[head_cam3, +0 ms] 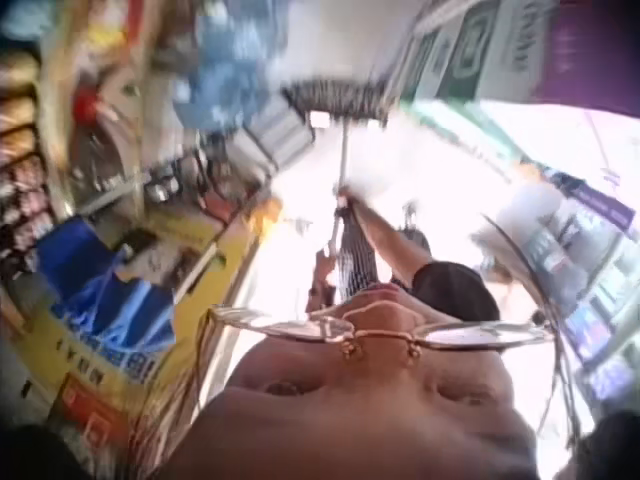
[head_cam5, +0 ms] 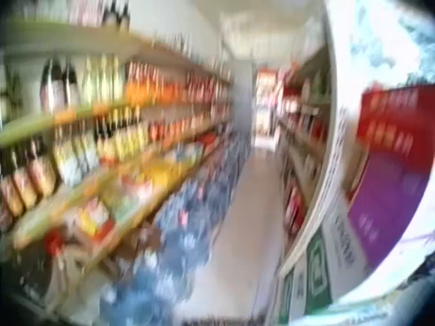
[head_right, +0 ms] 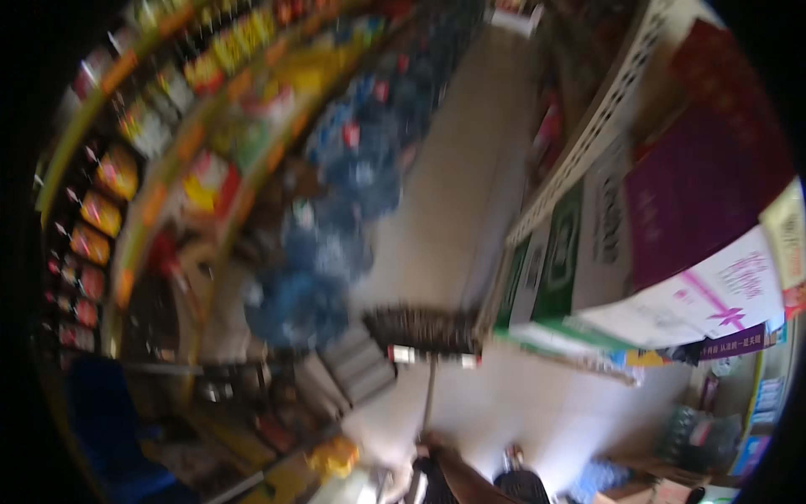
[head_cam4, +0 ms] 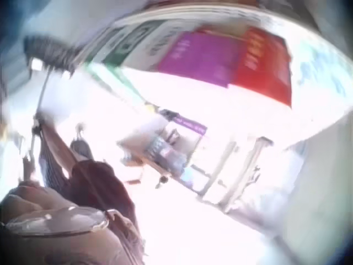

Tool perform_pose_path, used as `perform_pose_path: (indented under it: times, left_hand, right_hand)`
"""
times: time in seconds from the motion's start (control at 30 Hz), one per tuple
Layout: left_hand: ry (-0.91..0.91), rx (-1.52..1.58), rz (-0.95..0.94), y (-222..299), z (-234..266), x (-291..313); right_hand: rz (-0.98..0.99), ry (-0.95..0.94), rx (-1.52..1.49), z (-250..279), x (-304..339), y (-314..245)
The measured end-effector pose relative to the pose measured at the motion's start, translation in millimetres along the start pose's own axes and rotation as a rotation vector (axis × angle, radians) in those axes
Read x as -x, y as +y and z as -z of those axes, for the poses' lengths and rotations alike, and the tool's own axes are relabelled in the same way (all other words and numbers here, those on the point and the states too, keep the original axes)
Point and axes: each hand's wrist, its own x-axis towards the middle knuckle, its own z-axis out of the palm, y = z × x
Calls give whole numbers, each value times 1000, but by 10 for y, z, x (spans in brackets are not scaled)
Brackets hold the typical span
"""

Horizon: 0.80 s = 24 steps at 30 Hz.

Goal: The recorder is mopping the tiled floor in a supermarket aisle.

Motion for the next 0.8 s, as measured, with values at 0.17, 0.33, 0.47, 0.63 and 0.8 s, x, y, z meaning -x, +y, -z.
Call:
perform_pose_path:
  times: [0.17,0.33,0.47,0.63,0.8]
  left_hand:
    - [-21,-105,-52,360,-256,-571]
    - [19,-178,-44,443,-195,-561]
    - [21,-216,-4,227,-132,-534]
    - [5,-320,64,-272,-80,-496]
    - [23,-917,-282,-1903,738,-61]
  right_hand:
    - [-120,67,158,609,-262,-681]
    - [-149,58,207,695,-300,-1049]
    - [-153,76,198,593,-374,-922]
    - [-160,95,148,322,-415,-458]
    - [-52,66,80,-361,43,-95]
